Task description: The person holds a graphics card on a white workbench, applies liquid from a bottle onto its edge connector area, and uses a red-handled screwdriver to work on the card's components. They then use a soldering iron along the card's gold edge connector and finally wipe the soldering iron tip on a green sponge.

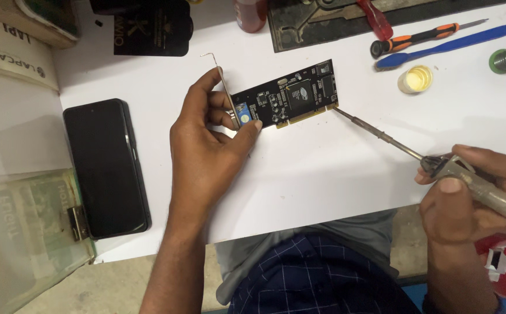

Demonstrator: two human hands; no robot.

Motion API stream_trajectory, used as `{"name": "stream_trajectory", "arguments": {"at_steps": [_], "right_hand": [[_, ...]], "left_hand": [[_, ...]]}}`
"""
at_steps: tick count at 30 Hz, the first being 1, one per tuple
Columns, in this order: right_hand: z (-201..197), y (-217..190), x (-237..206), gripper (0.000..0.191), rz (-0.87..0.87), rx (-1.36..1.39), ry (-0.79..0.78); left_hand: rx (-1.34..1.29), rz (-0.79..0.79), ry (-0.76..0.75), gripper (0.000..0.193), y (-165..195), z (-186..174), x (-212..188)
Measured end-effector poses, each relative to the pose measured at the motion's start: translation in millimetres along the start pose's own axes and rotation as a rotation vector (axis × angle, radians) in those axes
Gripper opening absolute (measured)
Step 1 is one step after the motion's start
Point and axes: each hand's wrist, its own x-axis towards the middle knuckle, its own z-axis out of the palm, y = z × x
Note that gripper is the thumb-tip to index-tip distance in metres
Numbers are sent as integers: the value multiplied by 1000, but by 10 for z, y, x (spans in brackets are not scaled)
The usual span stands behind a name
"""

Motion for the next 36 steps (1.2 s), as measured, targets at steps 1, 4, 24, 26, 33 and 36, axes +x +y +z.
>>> {"name": "stream_trajectory", "arguments": {"at_steps": [1, 4, 24, 26, 33, 36], "right_hand": [[-3, 23, -9, 42, -13, 13, -2], [-5, 54, -20, 42, -36, 33, -13], [18, -170, 115, 39, -139, -225, -213], [16, -163, 122, 39, -141, -212, -210], [-3, -119, 111, 39, -136, -191, -199], [-8, -101, 103, 40, -134, -186, -192]], "left_hand": [[7, 15, 6, 74, -4, 8, -3], [66, 26, 19, 74, -9, 4, 3], [167, 32, 16, 68, -30, 24, 22], [173, 38, 17, 68, -31, 22, 19], [172, 46, 18, 69, -30, 23, 15], [171, 40, 15, 68, -31, 21, 17]]}}
